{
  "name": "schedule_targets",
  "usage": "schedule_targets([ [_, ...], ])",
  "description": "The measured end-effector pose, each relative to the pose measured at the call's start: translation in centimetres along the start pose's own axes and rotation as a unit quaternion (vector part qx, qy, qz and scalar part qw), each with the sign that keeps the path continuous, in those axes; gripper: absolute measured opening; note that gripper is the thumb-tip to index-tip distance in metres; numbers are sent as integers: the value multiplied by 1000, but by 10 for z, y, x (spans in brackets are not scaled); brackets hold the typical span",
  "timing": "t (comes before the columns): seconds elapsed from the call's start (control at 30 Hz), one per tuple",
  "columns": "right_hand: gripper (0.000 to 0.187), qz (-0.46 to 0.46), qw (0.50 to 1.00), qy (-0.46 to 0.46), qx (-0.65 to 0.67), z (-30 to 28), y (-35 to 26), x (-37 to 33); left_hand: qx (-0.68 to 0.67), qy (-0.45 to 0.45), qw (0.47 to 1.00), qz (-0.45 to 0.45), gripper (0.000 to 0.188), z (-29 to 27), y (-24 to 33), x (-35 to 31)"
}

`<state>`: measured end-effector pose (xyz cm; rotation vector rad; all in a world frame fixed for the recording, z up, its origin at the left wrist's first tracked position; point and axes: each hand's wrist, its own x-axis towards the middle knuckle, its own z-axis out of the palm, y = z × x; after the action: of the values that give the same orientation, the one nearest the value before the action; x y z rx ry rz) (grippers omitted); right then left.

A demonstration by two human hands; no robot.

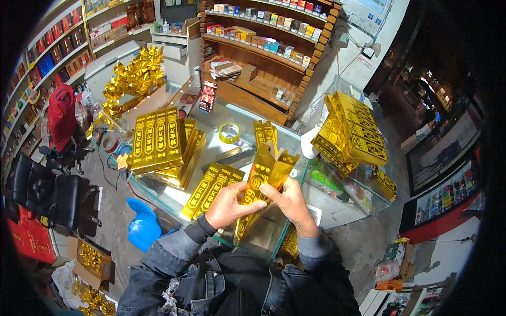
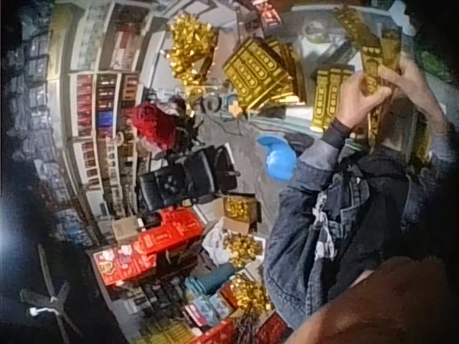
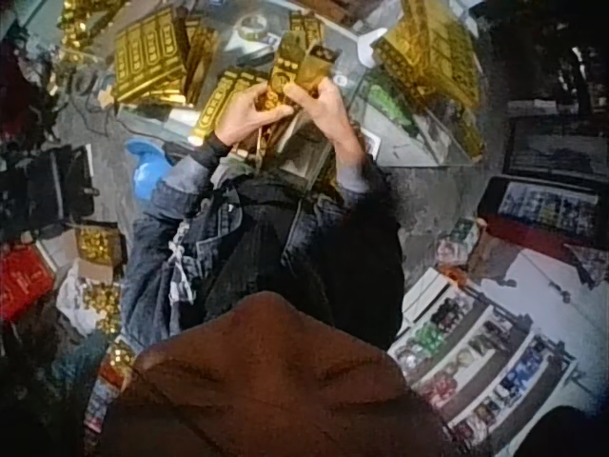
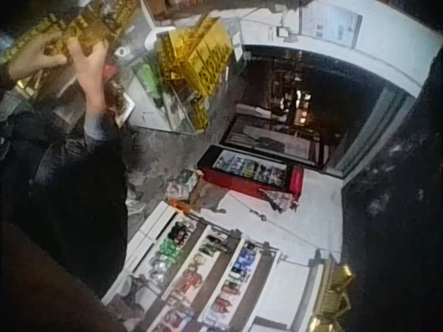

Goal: The person assembles small gold-colored paper items into rectangular bundles on a glass counter. They fold the paper, align edges, and secure the bundles with adhesive tape, stacking completed units on the counter.

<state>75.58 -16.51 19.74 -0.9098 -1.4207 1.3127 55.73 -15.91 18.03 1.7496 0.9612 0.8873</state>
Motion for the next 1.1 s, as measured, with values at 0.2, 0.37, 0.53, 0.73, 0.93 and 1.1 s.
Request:
schedule_targets([
  [0.2,23,-11,973,226,-40,-10,-12,11,-238,-82,961,-112,35,30,-15,-16],
  [0.37,17,-146,946,287,-29,-34,-34,10,-222,-126,960,-118,34,40,-32,-20],
  [0.53,28,-84,887,325,-318,-10,-37,-12,198,87,965,146,81,48,-28,-8],
  [0.73,65,-24,945,140,-294,18,-40,-42,88,36,989,113,69,61,-36,6],
  [0.93,24,-166,847,43,-502,-9,-44,-48,57,65,986,144,69,64,-36,2],
  [1.1,19,-175,861,47,-475,-10,-44,-49,70,131,938,314,66,53,-26,5],
])
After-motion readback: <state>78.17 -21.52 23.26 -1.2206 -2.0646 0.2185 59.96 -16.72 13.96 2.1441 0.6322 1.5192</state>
